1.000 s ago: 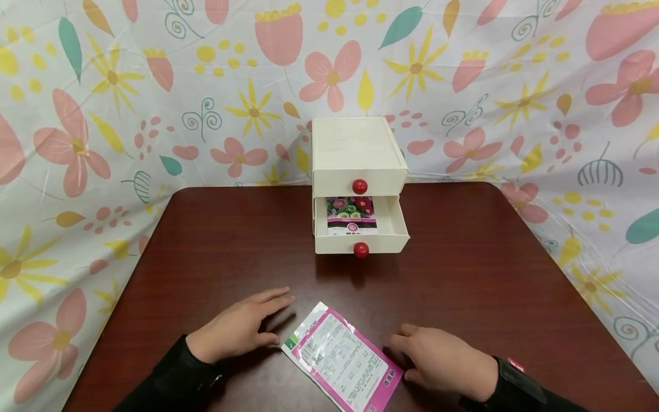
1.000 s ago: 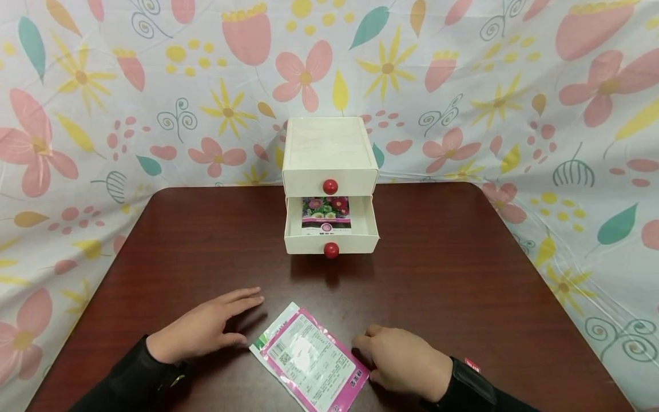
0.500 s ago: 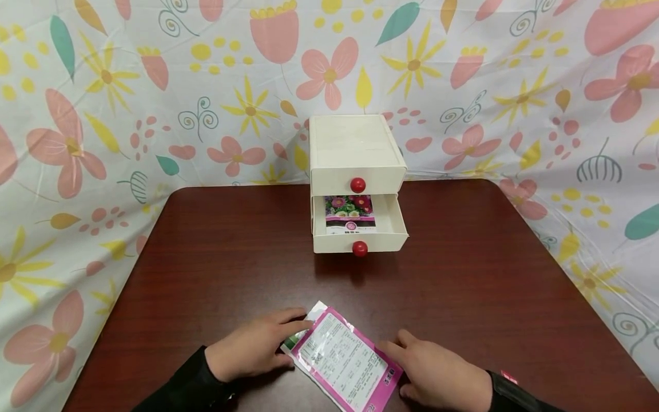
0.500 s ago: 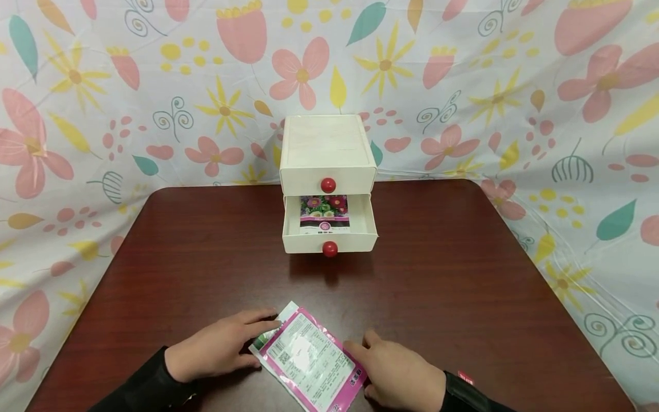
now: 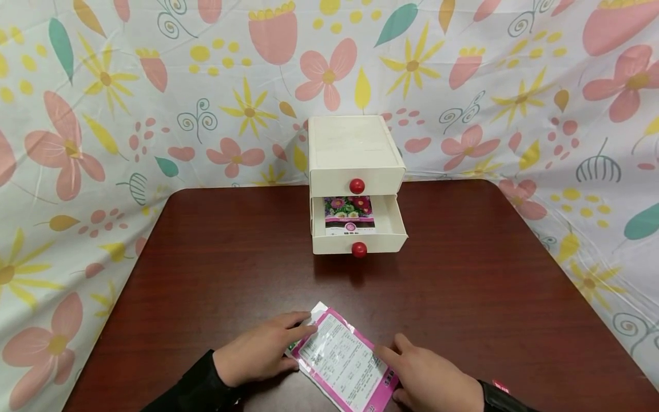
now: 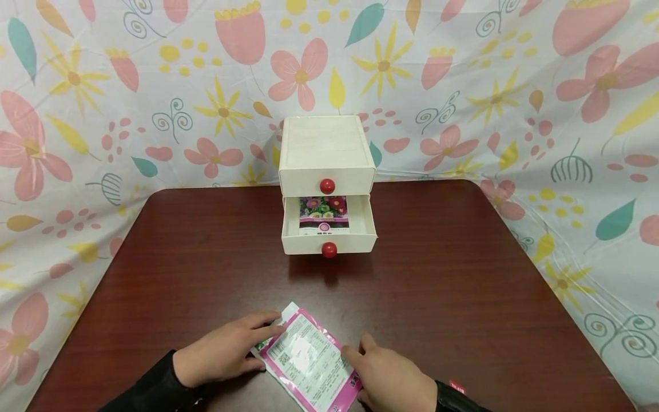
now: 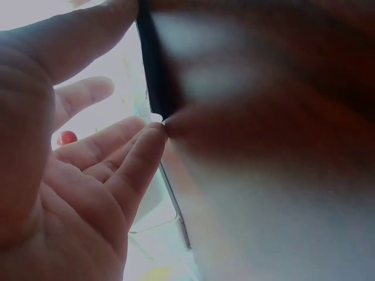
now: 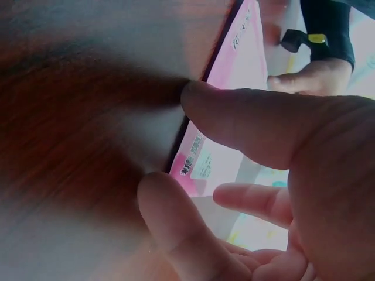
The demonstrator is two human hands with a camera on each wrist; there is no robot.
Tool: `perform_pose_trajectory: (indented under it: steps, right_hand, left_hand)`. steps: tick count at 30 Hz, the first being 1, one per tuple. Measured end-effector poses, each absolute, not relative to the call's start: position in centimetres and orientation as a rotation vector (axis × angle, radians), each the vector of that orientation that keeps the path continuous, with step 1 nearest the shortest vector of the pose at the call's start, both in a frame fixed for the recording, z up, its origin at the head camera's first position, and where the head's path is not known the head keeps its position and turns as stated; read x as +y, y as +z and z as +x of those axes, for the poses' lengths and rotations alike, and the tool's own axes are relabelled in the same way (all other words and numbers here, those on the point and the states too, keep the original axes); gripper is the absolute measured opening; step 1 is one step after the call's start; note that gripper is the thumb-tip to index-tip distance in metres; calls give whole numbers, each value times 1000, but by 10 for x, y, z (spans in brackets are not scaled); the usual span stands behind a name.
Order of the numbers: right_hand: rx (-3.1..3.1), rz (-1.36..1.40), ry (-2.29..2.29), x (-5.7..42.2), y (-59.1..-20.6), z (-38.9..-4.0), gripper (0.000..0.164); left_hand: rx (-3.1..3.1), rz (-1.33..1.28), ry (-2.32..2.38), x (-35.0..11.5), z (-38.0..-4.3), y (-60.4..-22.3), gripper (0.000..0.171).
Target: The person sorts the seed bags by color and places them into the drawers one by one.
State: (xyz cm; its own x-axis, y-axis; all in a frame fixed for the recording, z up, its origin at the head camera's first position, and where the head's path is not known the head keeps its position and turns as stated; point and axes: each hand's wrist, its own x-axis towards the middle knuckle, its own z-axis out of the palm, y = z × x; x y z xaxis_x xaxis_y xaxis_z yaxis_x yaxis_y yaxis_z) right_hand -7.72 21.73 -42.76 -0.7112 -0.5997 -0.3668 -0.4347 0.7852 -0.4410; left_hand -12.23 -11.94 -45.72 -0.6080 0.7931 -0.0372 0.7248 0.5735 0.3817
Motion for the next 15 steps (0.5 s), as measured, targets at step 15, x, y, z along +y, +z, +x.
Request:
perform_pose_trajectory:
  steps: [15]
  right_hand:
    - [2468,-801,-496,208,-432,-79,44]
  left_hand:
    - [2612,1444,524,-114,-123,-459,48]
